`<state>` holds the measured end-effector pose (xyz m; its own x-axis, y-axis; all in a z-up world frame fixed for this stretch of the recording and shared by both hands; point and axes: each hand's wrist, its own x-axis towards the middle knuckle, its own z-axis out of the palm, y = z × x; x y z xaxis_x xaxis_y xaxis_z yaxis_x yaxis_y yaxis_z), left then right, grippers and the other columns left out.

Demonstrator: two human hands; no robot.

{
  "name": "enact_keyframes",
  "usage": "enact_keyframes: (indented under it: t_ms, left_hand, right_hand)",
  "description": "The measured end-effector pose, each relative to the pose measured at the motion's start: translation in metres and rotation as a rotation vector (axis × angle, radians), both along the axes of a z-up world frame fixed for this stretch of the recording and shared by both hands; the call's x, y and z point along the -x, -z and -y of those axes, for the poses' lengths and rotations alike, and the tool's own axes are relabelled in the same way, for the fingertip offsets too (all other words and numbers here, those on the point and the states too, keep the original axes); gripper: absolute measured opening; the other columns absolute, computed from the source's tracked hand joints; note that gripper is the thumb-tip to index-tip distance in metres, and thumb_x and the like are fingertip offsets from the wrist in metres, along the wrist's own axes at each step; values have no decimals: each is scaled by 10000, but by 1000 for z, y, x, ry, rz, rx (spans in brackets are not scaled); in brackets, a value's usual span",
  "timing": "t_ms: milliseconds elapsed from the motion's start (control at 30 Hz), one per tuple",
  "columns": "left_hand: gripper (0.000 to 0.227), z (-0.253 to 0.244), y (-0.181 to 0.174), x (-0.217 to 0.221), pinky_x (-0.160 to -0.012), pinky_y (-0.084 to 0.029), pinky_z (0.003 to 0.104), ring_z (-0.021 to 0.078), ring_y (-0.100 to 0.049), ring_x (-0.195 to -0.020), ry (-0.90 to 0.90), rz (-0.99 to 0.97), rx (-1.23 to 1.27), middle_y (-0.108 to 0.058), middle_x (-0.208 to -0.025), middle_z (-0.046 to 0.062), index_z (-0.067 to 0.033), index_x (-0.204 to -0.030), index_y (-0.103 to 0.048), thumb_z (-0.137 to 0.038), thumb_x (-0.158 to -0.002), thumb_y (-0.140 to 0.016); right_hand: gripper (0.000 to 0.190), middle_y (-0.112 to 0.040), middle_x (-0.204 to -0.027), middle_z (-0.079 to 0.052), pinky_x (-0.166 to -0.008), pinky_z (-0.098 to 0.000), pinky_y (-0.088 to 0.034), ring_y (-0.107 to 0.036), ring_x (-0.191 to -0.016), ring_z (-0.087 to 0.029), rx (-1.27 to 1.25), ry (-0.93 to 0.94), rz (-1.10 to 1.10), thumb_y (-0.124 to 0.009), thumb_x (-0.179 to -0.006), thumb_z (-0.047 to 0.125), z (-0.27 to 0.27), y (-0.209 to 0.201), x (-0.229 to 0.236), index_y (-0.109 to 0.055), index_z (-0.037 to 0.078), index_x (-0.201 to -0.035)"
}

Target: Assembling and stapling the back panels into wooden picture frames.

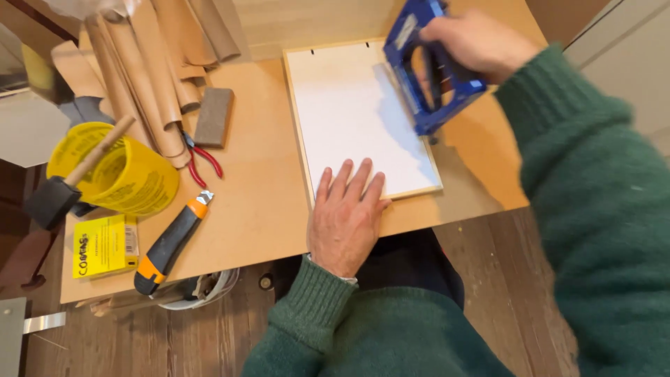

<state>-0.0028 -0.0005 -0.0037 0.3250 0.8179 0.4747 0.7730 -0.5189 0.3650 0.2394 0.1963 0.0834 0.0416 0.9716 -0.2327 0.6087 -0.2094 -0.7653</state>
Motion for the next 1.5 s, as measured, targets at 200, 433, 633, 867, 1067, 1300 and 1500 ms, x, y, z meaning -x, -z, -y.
enact_keyframes:
  t_ms: [200,433,633,867,1067,1300,1500]
  left_hand:
    - [393,-1,2,-3,-1165,-350,536,345,-516,-1353,0,-20,11,-603,-1424,126,-81,-1275,-665,-299,-948,-688]
    - [397,0,2,-3,-1161,-363,523,343,-516,-1363,-13,-22,10,-606,-1419,123,-83,-1280,-666,-302,-949,-689]
    - [399,1,-3,-1,-1151,-371,530,352,-517,-1361,-1,-31,39,-602,-1409,136,-67,-1266,-663,-308,-950,-697]
    - [617,-24,-13,34,-1165,-372,489,410,-455,-1405,-118,189,137,-502,-1492,282,38,-1355,-546,-352,-913,-730]
    - [816,-51,1,51,-1166,-336,497,463,-359,-1444,-272,281,356,-419,-1507,354,118,-1469,-379,-382,-935,-742]
    - [878,-42,-9,44,-1180,-302,488,433,-372,-1455,-259,279,409,-430,-1521,316,97,-1477,-370,-423,-887,-762]
    - [1057,-5,-27,87,-1153,-256,532,469,-237,-1487,-81,115,482,-330,-1558,323,106,-1501,-297,-462,-780,-821]
  right_hand:
    - [420,-732,-923,-198,-689,-386,-580,-709,-740,-259,14,58,211,-544,-1050,288,33,-11,-55,-640,-115,-1122]
    - [464,-739,-873,-174,-680,-346,-583,-712,-704,-254,80,91,145,-516,-1057,288,29,17,-81,-665,-151,-1053]
    - [586,-718,-940,-241,-789,-469,-547,-704,-834,-355,48,87,583,-566,-1121,501,40,21,-90,-673,-75,-1146]
    - [287,-662,-997,-119,-788,-350,-527,-638,-884,-219,-541,61,327,-703,-1010,228,127,1,-12,-689,-11,-1169]
    - [403,-616,-922,-143,-729,-385,-510,-607,-818,-270,-356,-119,298,-697,-948,266,138,62,8,-672,-27,-1222]
    - [376,-623,-907,-151,-746,-408,-521,-630,-824,-310,-213,-51,225,-655,-927,288,158,53,31,-706,24,-1189]
    - [365,-692,-891,-109,-770,-410,-543,-656,-854,-268,-35,-168,484,-733,-860,417,184,29,40,-756,82,-1002]
